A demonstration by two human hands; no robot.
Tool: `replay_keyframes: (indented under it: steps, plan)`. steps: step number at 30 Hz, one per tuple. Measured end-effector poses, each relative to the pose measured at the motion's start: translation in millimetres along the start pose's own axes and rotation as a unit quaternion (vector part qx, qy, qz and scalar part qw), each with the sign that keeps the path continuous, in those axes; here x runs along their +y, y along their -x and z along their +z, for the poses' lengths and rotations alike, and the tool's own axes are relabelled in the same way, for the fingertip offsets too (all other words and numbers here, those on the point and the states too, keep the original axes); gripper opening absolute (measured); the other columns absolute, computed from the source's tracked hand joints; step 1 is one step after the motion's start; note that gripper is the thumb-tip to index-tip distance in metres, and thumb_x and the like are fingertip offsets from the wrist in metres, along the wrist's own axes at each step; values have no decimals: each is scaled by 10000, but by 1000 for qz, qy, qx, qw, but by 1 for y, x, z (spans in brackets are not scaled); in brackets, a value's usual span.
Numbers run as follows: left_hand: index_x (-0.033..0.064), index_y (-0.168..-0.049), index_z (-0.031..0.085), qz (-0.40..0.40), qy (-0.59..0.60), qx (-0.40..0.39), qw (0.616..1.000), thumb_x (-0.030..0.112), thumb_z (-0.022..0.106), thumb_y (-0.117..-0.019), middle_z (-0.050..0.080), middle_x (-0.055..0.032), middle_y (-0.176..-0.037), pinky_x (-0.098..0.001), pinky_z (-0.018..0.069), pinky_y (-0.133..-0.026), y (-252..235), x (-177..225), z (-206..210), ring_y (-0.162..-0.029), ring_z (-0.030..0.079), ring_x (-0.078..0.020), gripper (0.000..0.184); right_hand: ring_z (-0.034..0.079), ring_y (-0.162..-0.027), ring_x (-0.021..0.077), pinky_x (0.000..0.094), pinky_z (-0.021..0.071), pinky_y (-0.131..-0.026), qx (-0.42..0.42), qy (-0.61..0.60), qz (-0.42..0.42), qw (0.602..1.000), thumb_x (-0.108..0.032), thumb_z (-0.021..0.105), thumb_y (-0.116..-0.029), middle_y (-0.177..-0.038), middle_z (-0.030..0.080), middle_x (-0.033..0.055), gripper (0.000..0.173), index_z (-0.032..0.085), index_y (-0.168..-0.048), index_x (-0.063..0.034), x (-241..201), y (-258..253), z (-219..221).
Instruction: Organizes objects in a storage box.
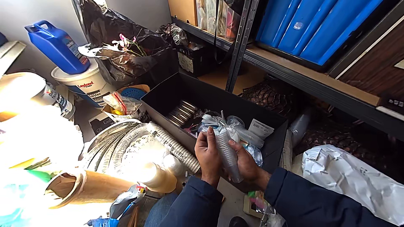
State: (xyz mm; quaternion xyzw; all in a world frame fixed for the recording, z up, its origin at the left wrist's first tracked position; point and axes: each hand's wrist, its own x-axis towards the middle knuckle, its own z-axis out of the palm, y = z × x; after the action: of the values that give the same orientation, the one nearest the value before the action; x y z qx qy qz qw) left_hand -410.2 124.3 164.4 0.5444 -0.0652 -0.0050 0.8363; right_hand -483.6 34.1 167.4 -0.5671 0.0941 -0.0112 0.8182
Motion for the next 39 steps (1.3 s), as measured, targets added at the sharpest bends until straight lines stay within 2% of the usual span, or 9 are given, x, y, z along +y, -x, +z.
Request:
replay_keyframes:
  steps: [4,9,12,15,20,25,30,34,39]
  plan:
    - [159,-1423,545,-13,15,-123,992,388,336,-1112,612,-47,-1347,-382,566,-932,0,2,-9,-1136,637,-178,439,654,-602,154,316,573,-526,-28,-6,-16,999,-657,386,-983,-825,683,74,607,550,-1280,-153,-4,1,0]
    - [35,-1072,728,-11,61,-173,983,354,279,-1109,740,-123,-1184,-386,572,-962,6,10,-4,-1128,694,-216,552,711,-821,171,342,622,-692,44,17,-87,995,-768,638,-838,-1020,693,84,867,440,-1385,-125,0,3,7]
    - [34,-1022,736,-8,53,-127,990,295,259,-1114,763,-111,-1096,-361,601,-877,7,13,-4,-1024,725,-192,551,716,-989,240,401,622,-847,49,71,-177,980,-420,619,-1020,-1172,693,116,653,301,-1553,-217,-2,2,9]
    - [20,-1222,693,-29,80,-90,992,304,216,-1135,746,-137,-1134,-393,599,-893,5,12,-6,-1033,720,-218,562,692,-1031,271,436,628,-862,37,179,-265,947,-208,570,-1061,-1258,644,98,813,42,-1668,-330,-2,-4,4]
    - [78,-1303,674,-71,84,-30,993,353,280,-1134,745,-153,-958,-388,625,-761,-1,15,-7,-829,736,-219,509,634,-1137,210,388,572,-971,-11,251,-352,902,-184,477,-1093,-1278,647,98,366,612,-1419,-89,-1,-7,-1]
    - [64,-1319,619,-6,72,-6,997,234,368,-1118,659,-67,-803,-288,593,-637,-1,10,-9,-663,652,-121,364,694,-1102,216,413,615,-932,-20,245,-289,925,-519,674,-965,-1309,669,106,693,524,-1474,-73,5,-4,4]
    - [171,-1490,481,-36,81,-142,986,398,212,-1111,610,-33,-1376,-346,517,-981,-2,7,-14,-1171,614,-147,518,676,-1051,199,385,606,-909,-47,177,-296,937,-276,818,-893,-1215,642,94,568,540,-1368,-135,0,0,11]
    - [119,-1352,628,-125,185,-260,939,716,84,-1008,722,-121,-1162,-341,580,-888,-4,9,-14,-1056,696,-183,878,650,-1081,161,363,585,-928,-85,109,-262,955,-218,766,-925,-1231,619,58,423,580,-1301,-163,-2,0,10]
    - [184,-1478,500,-143,44,-141,979,729,34,-990,729,-68,-1188,-359,590,-848,1,9,-8,-1006,710,-164,867,672,-690,170,328,591,-562,-50,-100,-129,985,-466,692,-934,-1018,674,103,446,583,-1304,-241,-10,-2,0]
